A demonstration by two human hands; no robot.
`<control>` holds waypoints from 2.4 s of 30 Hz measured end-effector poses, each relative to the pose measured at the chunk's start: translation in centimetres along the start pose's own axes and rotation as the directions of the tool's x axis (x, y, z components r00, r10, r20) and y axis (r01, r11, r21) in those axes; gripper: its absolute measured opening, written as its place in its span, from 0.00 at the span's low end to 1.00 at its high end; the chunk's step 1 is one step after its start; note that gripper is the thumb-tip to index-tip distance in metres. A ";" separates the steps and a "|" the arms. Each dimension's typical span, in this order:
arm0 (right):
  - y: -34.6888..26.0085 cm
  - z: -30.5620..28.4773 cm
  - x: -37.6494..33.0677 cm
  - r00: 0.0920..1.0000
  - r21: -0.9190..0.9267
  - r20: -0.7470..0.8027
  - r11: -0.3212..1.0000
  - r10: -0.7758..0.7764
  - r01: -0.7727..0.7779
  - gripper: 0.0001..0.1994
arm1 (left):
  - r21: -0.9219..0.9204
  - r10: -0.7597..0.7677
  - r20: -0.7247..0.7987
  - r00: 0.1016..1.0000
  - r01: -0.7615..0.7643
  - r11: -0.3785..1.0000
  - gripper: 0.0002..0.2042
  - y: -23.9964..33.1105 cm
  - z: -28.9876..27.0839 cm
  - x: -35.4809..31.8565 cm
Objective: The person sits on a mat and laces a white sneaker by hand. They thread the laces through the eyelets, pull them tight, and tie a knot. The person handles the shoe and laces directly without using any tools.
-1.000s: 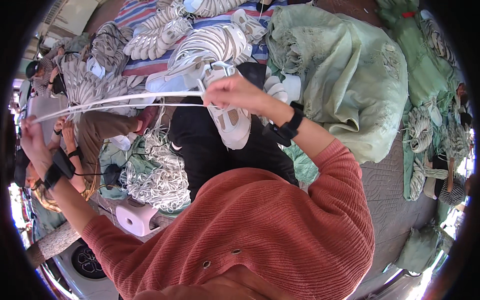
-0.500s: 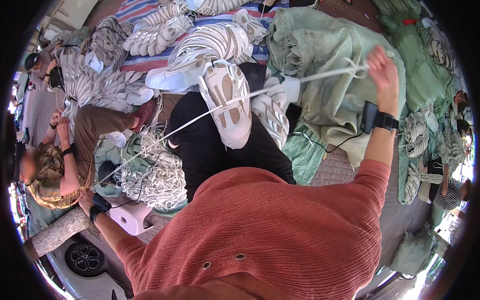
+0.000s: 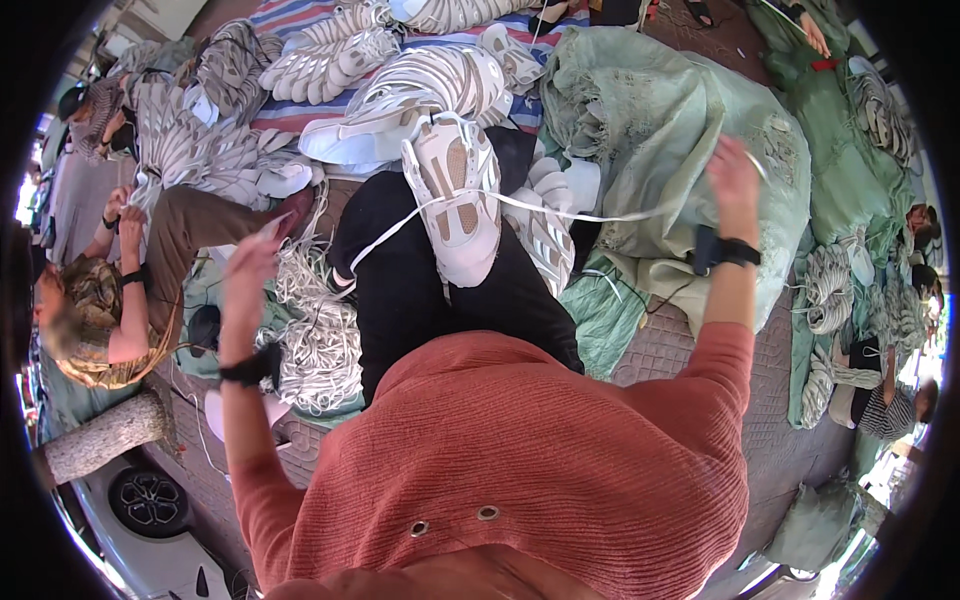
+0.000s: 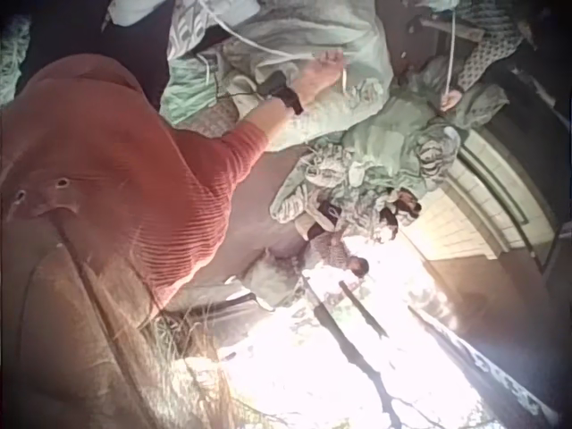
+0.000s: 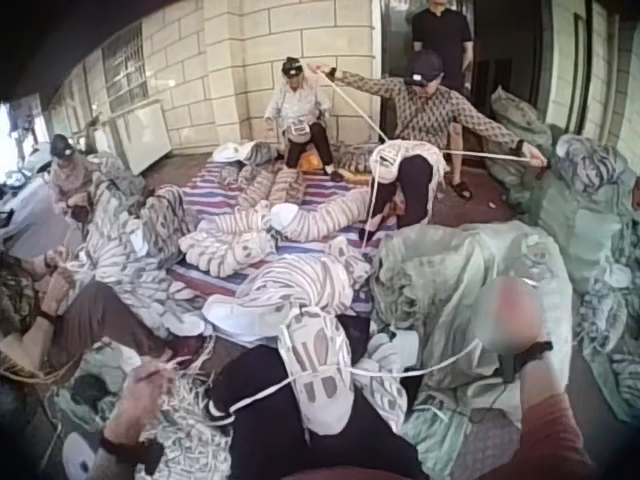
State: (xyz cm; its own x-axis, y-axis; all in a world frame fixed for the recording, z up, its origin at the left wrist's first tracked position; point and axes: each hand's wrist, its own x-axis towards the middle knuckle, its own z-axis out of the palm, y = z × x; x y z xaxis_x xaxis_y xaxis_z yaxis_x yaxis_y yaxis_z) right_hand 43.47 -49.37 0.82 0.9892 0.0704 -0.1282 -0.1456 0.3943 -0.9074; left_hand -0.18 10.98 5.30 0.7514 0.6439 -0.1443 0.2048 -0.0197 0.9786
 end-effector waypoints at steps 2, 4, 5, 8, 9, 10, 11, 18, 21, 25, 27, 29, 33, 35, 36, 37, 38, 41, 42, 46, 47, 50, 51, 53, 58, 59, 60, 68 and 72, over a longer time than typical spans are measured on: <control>3.3 9.1 -1.8 0.857 -0.093 0.502 0.992 0.116 -0.080 0.17 | 0.066 -0.146 0.292 0.945 0.132 0.989 0.08 2.0 8.7 0.9; 5.0 19.1 -6.3 0.642 -0.139 0.717 0.958 0.272 -0.250 0.14 | 0.287 0.021 0.479 0.878 -0.179 0.941 0.09 1.1 13.5 2.4; 6.3 22.5 -8.2 0.672 -0.276 0.657 0.939 0.342 -0.207 0.15 | 0.376 0.093 0.464 0.881 -0.291 0.880 0.08 1.0 15.2 2.6; 7.6 28.9 -11.4 0.601 -0.502 0.666 0.861 0.442 -0.077 0.16 | 0.610 0.263 0.412 0.872 -0.478 0.631 0.07 0.9 18.2 2.6; 8.4 30.0 -11.7 0.594 -0.558 0.657 0.829 0.463 -0.029 0.16 | 0.672 0.298 0.378 0.877 -0.481 0.563 0.07 0.9 18.6 2.5; 9.1 30.8 -11.7 0.588 -0.610 0.648 0.792 0.484 0.020 0.16 | 0.730 0.335 0.345 0.877 -0.475 0.491 0.06 0.9 18.9 2.4; 10.3 31.6 -11.3 0.537 -0.656 0.714 0.698 0.449 0.288 0.16 | 0.686 0.442 0.381 0.812 -0.568 0.454 0.05 0.7 18.9 2.2; 13.0 32.5 -11.4 0.370 -0.487 0.782 0.123 0.501 0.865 0.11 | 0.533 0.394 0.429 0.813 -0.580 0.616 0.02 -2.9 19.7 2.1; 12.2 32.5 -11.2 0.317 -0.549 0.749 0.276 0.581 0.789 0.09 | 0.577 0.347 0.419 0.839 -0.541 0.612 0.05 -2.5 19.7 1.5; 12.1 32.2 -10.8 0.314 -0.669 0.700 0.436 0.641 0.602 0.09 | 0.703 0.285 0.334 0.898 -0.439 0.559 0.05 -2.0 20.6 1.1; 12.4 32.0 -10.6 0.314 -0.684 0.704 0.490 0.637 0.540 0.09 | 0.710 0.270 0.342 0.900 -0.436 0.553 0.08 -1.8 20.8 1.1; 12.6 31.9 -10.4 0.309 -0.698 0.702 0.531 0.642 0.481 0.09 | 0.713 0.256 0.344 0.904 -0.428 0.555 0.07 -1.5 21.0 0.8; 12.5 31.7 -10.5 0.305 -0.704 0.703 0.565 0.643 0.430 0.09 | 0.681 0.221 0.344 0.912 -0.405 0.610 0.06 -1.5 20.8 0.8; 12.7 31.6 -10.5 0.307 -0.701 0.708 0.583 0.636 0.411 0.10 | 0.660 0.182 0.360 0.915 -0.388 0.644 0.06 -1.2 20.8 1.1; 12.7 31.5 -10.5 0.306 -0.700 0.710 0.587 0.634 0.407 0.10 | 0.647 0.165 0.371 0.914 -0.382 0.659 0.05 -1.1 20.9 1.2; 12.8 31.5 -10.5 0.305 -0.698 0.713 0.591 0.632 0.404 0.10 | 0.629 0.129 0.362 0.923 -0.344 0.697 0.06 -1.1 20.9 1.4; 12.7 31.5 -10.3 0.311 -0.695 0.717 0.597 0.624 0.401 0.10 | 0.610 0.096 0.360 0.928 -0.312 0.728 0.06 -1.1 21.0 1.9; 12.9 31.6 -10.4 0.363 -0.719 0.691 0.542 0.625 0.436 0.10 | 0.453 0.093 0.358 0.929 -0.260 0.853 0.06 -3.7 20.5 2.9; 13.1 31.6 -10.1 0.339 -0.679 0.733 0.597 0.590 0.428 0.09 | 0.365 0.130 0.378 0.917 -0.276 0.889 0.06 -4.4 20.7 3.5; 16.7 30.0 -8.7 0.338 -0.625 0.768 0.752 0.544 0.209 0.08 | -0.006 -0.315 0.296 0.902 0.331 0.944 0.13 -1.0 22.9 2.5; 17.0 30.4 -8.9 0.376 -0.623 0.765 0.748 0.523 0.229 0.11 | -0.016 -0.373 0.254 0.892 0.389 0.921 0.13 -1.3 22.9 3.2; 16.1 32.2 -8.9 0.402 -0.740 0.613 0.672 0.680 -0.009 0.10 | 0.065 -0.361 0.252 0.898 0.356 0.932 0.13 -0.3 22.2 4.3; 16.7 32.9 -8.6 0.422 -0.768 0.563 0.638 0.711 -0.050 0.10 | 0.175 -0.275 0.288 0.917 0.232 0.957 0.11 -0.8 21.6 5.6; 17.9 33.0 -8.3 0.446 -0.713 0.621 0.700 0.645 -0.020 0.11 | 0.613 -0.018 0.395 0.918 -0.249 0.750 0.05 -1.4 21.0 6.7; 17.8 31.8 -7.7 0.430 -0.730 0.681 0.595 0.592 0.337 0.08 | 0.772 0.344 0.448 0.825 -0.551 0.317 0.15 2.6 22.6 3.4; 17.3 32.0 -7.6 0.363 -0.675 0.734 0.557 0.574 0.484 0.08 | 0.756 0.330 0.489 0.807 -0.581 0.301 0.17 2.9 22.3 3.5; 15.7 32.6 -8.1 0.278 -0.591 0.779 0.513 0.561 0.622 0.09 | 0.745 0.316 0.520 0.793 -0.602 0.285 0.20 3.0 21.7 3.6; 4.1 25.6 3.2 0.664 -0.630 0.701 -0.662 -0.260 0.406 0.09 | 0.463 0.229 0.755 0.614 -0.747 0.477 0.10 1.5 19.9 7.2; 5.8 29.9 2.7 0.718 -0.742 0.661 0.041 0.218 0.670 0.14 | 0.355 0.357 0.767 0.533 -0.816 0.456 0.09 1.4 20.2 6.9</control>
State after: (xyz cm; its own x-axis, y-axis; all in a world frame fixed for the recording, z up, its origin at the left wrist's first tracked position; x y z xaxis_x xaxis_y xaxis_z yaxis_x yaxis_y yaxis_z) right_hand 44.91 -19.49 7.22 0.6703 0.7417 -0.0250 0.6663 -0.6163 -0.4199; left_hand 17.94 -0.11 2.67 0.9548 -0.2508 0.1598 -0.2973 -0.8058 0.5122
